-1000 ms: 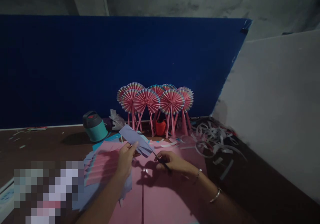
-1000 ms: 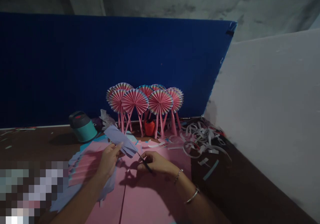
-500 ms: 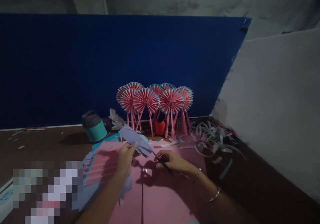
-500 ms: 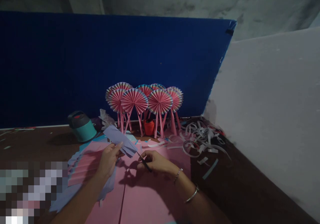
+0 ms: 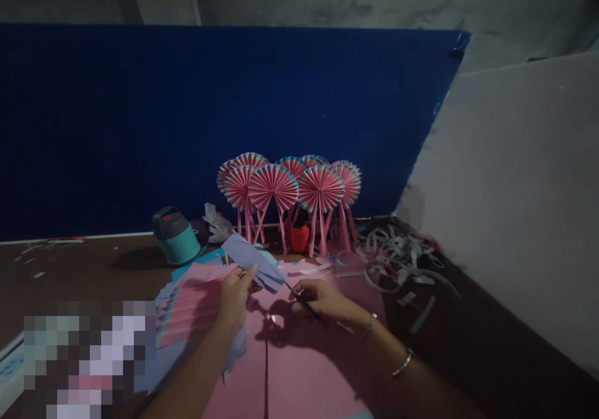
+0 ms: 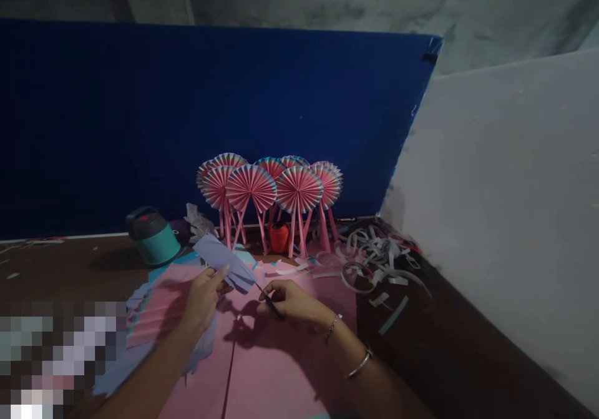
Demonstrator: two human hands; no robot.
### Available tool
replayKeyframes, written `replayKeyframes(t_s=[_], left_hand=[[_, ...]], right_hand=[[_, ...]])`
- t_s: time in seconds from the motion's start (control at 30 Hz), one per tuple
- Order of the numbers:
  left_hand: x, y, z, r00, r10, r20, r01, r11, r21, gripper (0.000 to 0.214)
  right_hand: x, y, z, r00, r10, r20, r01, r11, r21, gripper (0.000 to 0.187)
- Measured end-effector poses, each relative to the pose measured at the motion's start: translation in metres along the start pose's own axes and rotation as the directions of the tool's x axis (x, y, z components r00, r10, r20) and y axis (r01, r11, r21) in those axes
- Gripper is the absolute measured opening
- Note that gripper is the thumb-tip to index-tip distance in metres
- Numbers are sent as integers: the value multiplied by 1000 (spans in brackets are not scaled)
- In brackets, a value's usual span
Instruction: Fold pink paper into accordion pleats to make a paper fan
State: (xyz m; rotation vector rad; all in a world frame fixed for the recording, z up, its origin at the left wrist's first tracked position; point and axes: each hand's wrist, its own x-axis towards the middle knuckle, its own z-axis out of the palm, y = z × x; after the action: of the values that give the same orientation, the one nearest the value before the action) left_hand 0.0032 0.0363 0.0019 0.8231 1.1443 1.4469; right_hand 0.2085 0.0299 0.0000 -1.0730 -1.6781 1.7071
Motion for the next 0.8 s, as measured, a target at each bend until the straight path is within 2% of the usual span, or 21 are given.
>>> replayKeyframes(t_s=[0.8], left_hand=[[2,-2,0,1000,-19,6,19,1000,-15,38]], right_hand=[[3,9,-2,999,-23,-23,25,998,66,42]])
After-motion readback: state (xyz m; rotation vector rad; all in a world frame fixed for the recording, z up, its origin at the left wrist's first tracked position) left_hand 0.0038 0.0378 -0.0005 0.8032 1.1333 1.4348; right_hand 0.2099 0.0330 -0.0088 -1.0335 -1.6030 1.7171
